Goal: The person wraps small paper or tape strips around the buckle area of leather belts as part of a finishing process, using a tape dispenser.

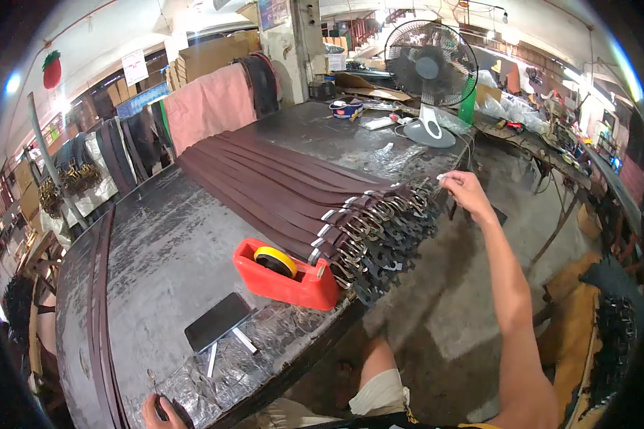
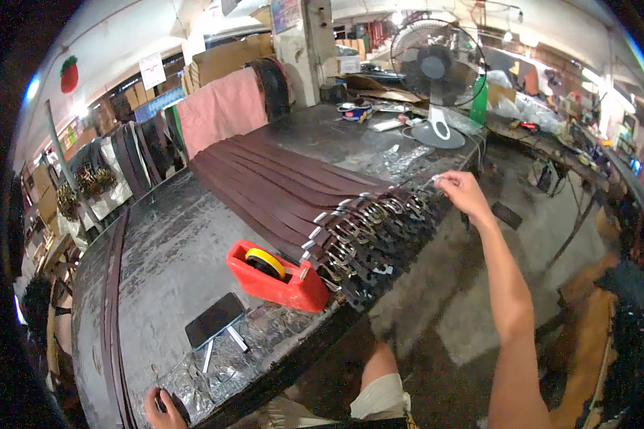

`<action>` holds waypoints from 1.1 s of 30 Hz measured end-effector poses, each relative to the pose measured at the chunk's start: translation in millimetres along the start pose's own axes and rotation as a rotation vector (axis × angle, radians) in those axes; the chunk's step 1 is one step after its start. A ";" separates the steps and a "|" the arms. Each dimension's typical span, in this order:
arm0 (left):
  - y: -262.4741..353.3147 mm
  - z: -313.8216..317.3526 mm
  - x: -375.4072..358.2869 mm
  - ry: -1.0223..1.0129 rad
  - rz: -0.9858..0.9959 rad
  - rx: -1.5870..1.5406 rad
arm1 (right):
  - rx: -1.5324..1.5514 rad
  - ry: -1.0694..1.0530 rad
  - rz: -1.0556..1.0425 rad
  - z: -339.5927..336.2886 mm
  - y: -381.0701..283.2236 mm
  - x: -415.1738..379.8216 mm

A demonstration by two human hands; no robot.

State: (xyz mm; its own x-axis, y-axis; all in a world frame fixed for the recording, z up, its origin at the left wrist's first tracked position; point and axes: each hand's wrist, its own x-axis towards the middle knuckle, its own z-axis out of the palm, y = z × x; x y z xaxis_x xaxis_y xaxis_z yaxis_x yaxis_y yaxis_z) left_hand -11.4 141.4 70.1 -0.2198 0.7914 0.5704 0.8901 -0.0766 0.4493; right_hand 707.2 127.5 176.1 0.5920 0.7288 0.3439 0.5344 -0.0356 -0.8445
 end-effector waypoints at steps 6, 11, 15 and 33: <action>0.2 -0.4 0.8 0.010 0.028 0.020 | -0.101 -0.026 -0.122 26.3 25.5 11.6; 3.9 -0.8 1.0 0.006 0.011 0.005 | -0.236 -0.065 -0.200 44.5 19.9 29.8; 7.8 -3.2 3.0 -0.009 0.028 0.008 | -0.352 -0.119 -0.222 58.4 22.0 52.0; -40.8 25.3 0.8 0.084 0.020 -0.024 | -0.659 -0.247 -0.327 144.9 20.7 135.1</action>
State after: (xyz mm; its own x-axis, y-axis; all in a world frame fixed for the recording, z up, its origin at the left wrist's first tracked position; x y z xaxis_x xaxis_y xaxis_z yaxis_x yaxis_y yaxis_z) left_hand -37.8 160.5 34.8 -0.2358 0.7363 0.6343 0.8849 -0.1072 0.4534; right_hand 710.8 324.4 145.6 0.2317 0.9009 0.3669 0.9532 -0.1348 -0.2707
